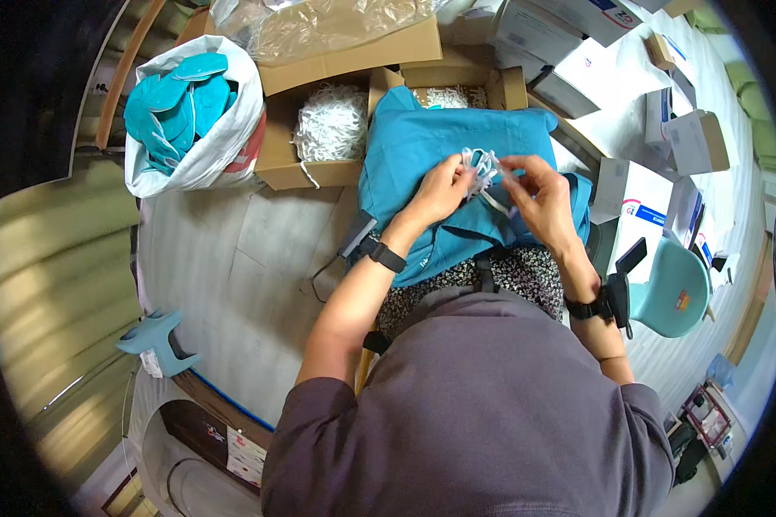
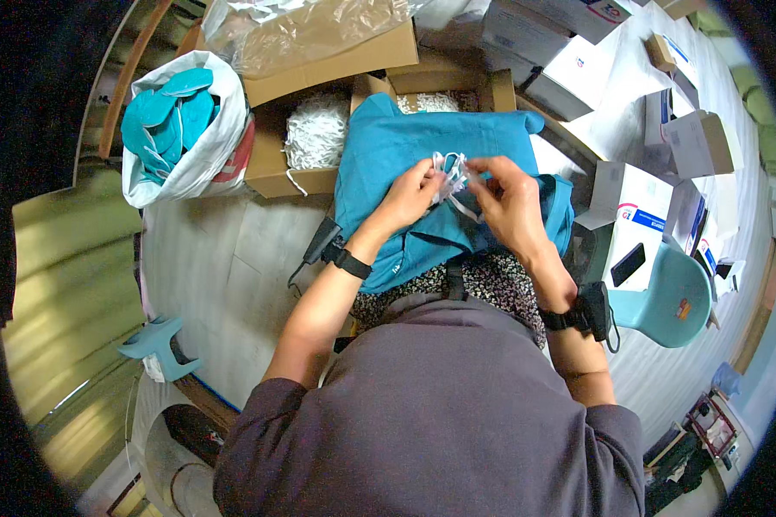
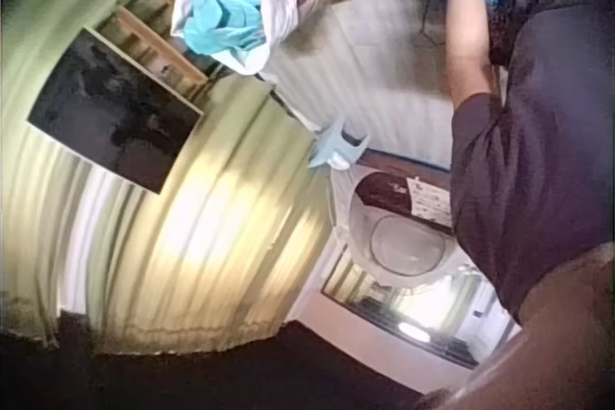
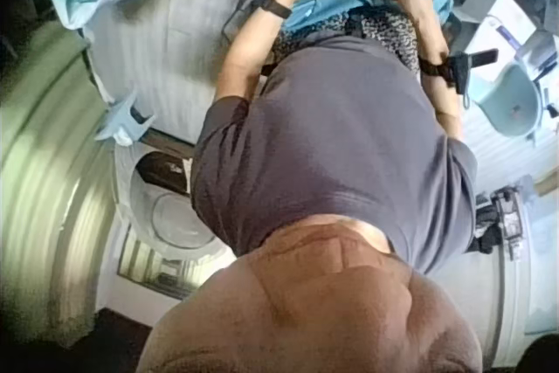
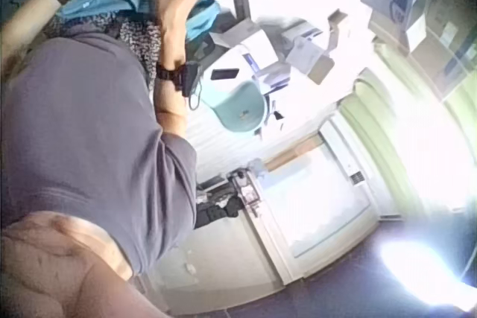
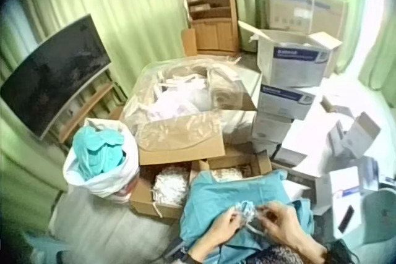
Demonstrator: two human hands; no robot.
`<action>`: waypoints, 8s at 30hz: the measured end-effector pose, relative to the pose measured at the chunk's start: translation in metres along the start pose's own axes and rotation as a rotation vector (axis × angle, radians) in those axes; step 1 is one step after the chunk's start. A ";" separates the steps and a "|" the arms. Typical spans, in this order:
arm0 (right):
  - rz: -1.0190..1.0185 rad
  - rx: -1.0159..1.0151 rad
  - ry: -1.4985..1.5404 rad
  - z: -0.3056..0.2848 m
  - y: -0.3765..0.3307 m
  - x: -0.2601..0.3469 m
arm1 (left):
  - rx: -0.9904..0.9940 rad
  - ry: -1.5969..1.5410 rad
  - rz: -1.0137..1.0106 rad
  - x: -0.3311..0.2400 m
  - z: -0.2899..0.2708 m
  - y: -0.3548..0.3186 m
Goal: The recorder is sorting and untangling green face masks with white straps, then placing them into plastic sleeves and boxes.
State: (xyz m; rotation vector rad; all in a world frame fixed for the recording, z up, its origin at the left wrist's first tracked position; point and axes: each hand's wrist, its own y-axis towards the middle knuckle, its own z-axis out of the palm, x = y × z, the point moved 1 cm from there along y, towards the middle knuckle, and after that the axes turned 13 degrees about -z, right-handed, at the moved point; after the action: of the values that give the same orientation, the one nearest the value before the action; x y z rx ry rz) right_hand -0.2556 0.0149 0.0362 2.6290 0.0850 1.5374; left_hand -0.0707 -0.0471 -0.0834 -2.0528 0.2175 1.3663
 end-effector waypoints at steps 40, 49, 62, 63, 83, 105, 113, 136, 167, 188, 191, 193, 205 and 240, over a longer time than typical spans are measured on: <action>0.098 0.719 -0.213 -0.077 -0.086 -0.035 | -0.634 0.597 -0.247 0.032 -0.253 0.010; 0.181 0.397 -0.190 -0.114 -0.034 -0.012 | -0.577 0.513 0.302 -0.042 -0.095 0.016; -0.498 -0.421 -0.612 -0.325 0.277 0.057 | -0.542 0.631 0.241 -0.028 -0.047 -0.031; -0.420 -0.390 -0.620 -0.339 0.306 0.055 | -0.541 0.644 0.243 -0.026 -0.048 -0.030; 0.700 0.387 -0.876 -0.356 0.467 -0.084 | -0.605 0.523 0.187 -0.022 -0.077 0.008; 0.061 0.027 -1.004 -0.405 0.462 -0.055 | -0.612 0.570 0.113 -0.028 -0.071 0.001; -0.465 -0.458 -0.863 -0.433 0.415 0.072 | -0.608 0.584 0.191 -0.020 -0.066 -0.003; 0.159 0.346 0.330 -0.066 0.000 0.061 | 0.632 -0.403 -0.150 -0.163 -0.006 -0.041; 0.226 0.029 0.613 -0.037 -0.027 0.002 | -0.220 0.174 0.397 -0.128 0.004 -0.075; 0.179 -0.072 -0.077 0.002 -0.062 -0.025 | 0.159 -0.251 0.514 -0.162 0.007 -0.161; 0.105 -0.086 -0.146 0.005 -0.067 -0.010 | 0.233 -0.544 0.307 -0.149 0.002 -0.160; 0.023 -0.191 -0.236 0.006 -0.069 -0.014 | 0.350 -0.765 0.169 -0.142 0.001 -0.167; -0.412 -0.064 0.142 -0.038 -0.080 0.031 | -0.295 0.416 0.345 -0.097 -0.021 -0.076; 0.162 -0.118 0.355 -0.027 -0.070 0.025 | -0.090 0.250 0.334 -0.143 0.013 -0.104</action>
State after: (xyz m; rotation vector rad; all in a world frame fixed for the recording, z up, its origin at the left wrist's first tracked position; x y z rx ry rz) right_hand -0.2666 0.0879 0.0630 2.2964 -0.1920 1.9802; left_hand -0.0950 0.0111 0.0821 -2.3401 0.6425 1.3237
